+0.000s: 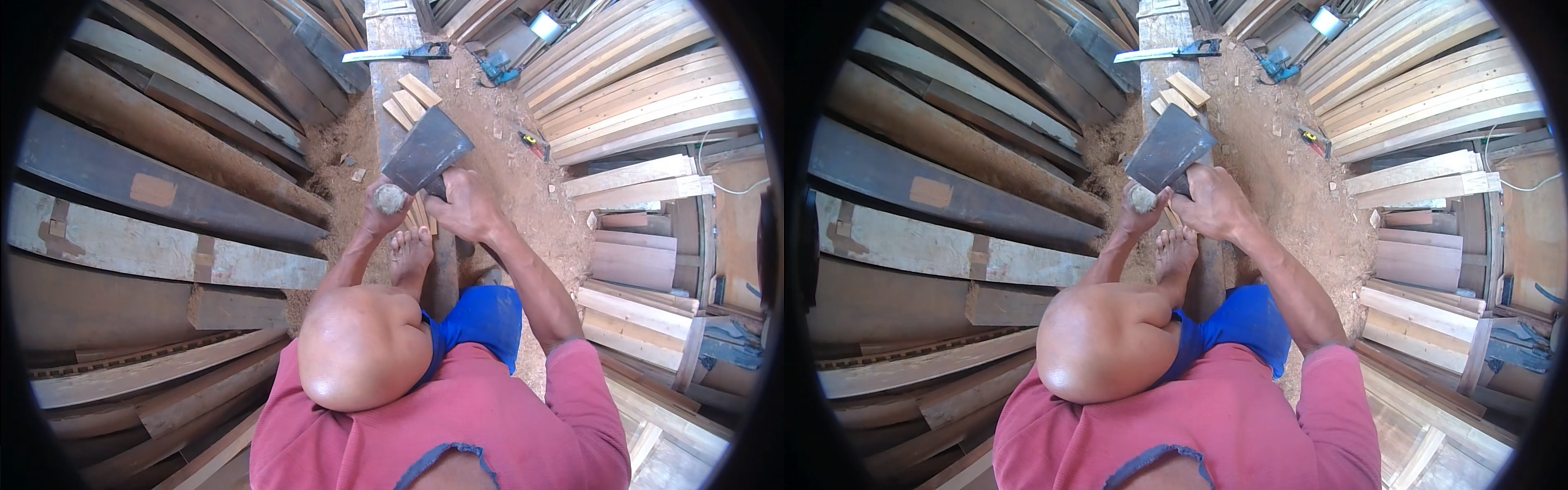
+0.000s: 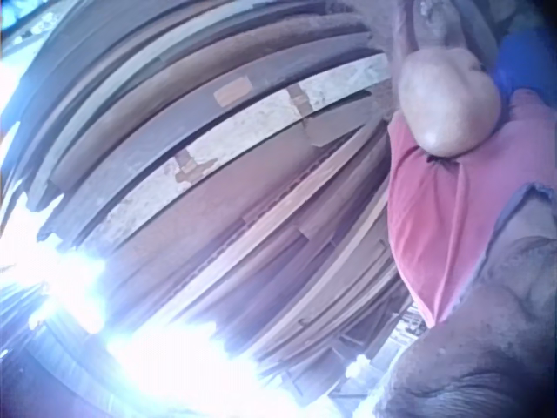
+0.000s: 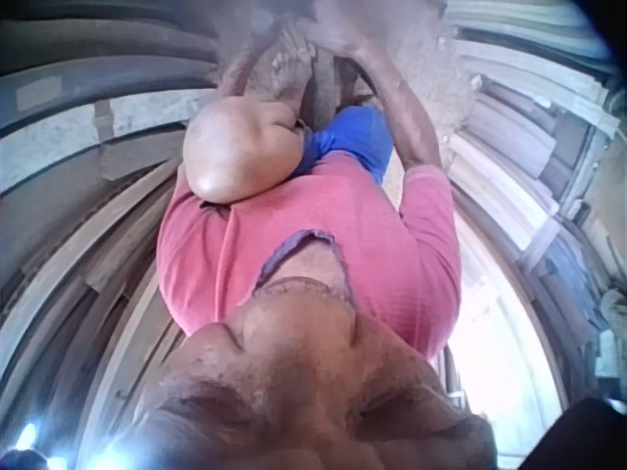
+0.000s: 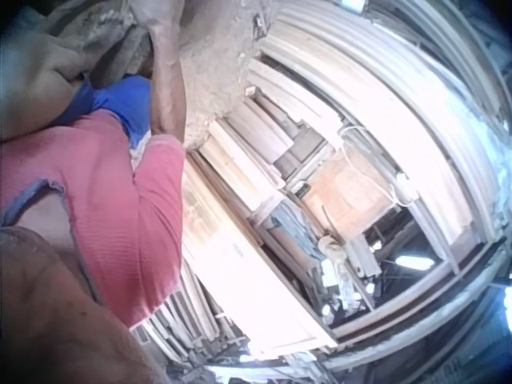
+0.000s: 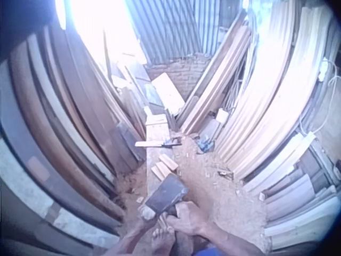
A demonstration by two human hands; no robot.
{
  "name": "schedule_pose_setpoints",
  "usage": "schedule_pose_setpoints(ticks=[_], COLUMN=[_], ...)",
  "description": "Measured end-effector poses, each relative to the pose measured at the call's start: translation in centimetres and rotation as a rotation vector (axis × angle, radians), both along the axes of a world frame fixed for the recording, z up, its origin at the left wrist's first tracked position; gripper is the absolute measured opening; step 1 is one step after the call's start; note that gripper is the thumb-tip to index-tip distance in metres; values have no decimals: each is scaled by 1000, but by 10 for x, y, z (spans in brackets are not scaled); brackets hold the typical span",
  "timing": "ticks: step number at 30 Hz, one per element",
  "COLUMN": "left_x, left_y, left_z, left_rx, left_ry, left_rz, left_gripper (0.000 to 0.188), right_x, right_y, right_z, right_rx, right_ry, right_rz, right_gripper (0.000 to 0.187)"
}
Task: The person chisels a small piece of wood. They hold the chisel against the wood and strike the end of the chisel with a heavy metal hammer, removing shavings.
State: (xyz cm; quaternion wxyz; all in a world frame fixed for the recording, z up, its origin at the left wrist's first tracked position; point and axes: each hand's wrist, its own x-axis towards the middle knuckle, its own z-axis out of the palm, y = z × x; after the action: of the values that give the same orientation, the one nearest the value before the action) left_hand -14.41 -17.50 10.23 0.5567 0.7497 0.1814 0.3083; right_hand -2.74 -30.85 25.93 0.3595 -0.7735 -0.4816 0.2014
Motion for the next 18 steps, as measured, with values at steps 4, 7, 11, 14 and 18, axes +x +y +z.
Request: schedule_pose_setpoints(ticks=[4,7,11,14,18], left_x=[18,23,15,14,24], left_y=[-1,-4,-8,4,9], left_z=[7,7,18,15,5], left_rx=[95,89,186,217,105], left_ry=[-99,36,66,124,133], left_rz=[142,193,-66,-365,-333], left_gripper=[23,20,22,23,23], right_x=[25,40,51,53,60], right_y=[-1,-11,-29,-33,-30], right_z=[-22,-51,-82,-93,-86], right_rx=[-88,-197,-213,-171,-93], right_ry=[152,45,255,260,315], right_rz=[-6,-130,-158,-222,-199], right_gripper=[40,41,38,37,32])
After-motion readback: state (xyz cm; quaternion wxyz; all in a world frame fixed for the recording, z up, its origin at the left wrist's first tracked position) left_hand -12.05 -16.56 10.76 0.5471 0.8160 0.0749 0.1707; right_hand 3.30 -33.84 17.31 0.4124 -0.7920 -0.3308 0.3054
